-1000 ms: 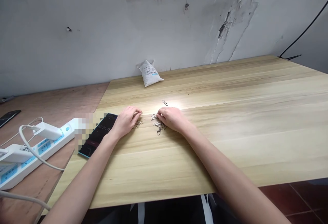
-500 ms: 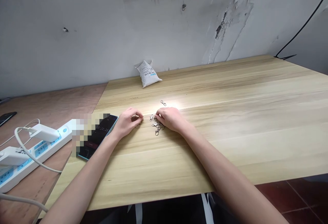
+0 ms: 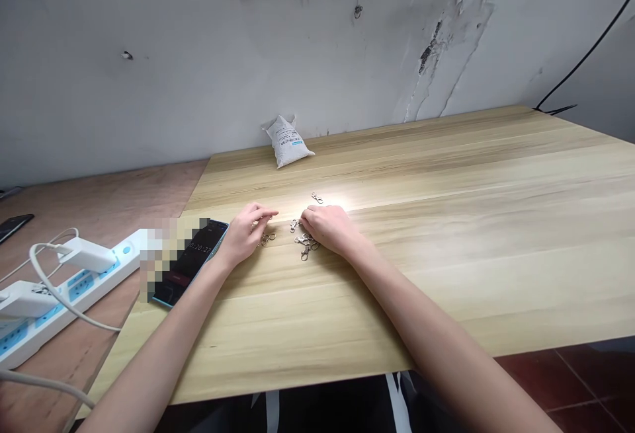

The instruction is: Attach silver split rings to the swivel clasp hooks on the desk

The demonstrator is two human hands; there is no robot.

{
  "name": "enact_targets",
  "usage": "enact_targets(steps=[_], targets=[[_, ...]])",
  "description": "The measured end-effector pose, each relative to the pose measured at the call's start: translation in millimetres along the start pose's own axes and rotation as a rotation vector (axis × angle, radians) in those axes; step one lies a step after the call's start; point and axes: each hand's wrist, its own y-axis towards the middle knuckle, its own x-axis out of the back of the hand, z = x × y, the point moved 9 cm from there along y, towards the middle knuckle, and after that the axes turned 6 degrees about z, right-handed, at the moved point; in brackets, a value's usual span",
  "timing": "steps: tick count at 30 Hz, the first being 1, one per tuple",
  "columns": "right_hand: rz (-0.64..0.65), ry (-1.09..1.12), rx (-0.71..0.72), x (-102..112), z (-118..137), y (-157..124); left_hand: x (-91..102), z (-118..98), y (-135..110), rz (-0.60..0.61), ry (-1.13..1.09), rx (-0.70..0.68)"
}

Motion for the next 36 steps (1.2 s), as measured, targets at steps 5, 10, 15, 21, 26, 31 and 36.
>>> enact_targets(steps=[5, 10, 15, 21, 26, 31, 36], targets=[[0.031, -0.03, -0.053, 1.4, -0.4, 1.7, 2.1, 6.0, -0.6, -0.028, -0.107, 0.074], [0.021, -0.043, -0.065, 0.8, -2.5, -0.6, 1.6, 6.3, -1.4, -0.019, -0.156, 0.071], [-0.012, -0.033, -0.043, 1.5, -3.2, -3.7, 3.5, 3.7, -1.3, -0.039, -0.18, 0.044], [0.024, -0.056, -0.041, 2.3, 0.0, -4.3, 5.6, 4.0, -1.3, -0.065, -0.19, 0.047], [0.002, -0.021, -0.054, 3.1, 0.1, -2.5, 5.7, 4.6, -0.7, -0.07, -0.209, 0.05], [-0.03, 0.05, -0.069, 4.6, -1.8, -3.3, 3.1, 4.0, 0.5, -0.053, -0.208, 0.031], [-0.059, 0.096, -0.07, 5.2, -4.3, -5.4, 5.8, 6.0, 0.7, -0.092, -0.192, 0.029]])
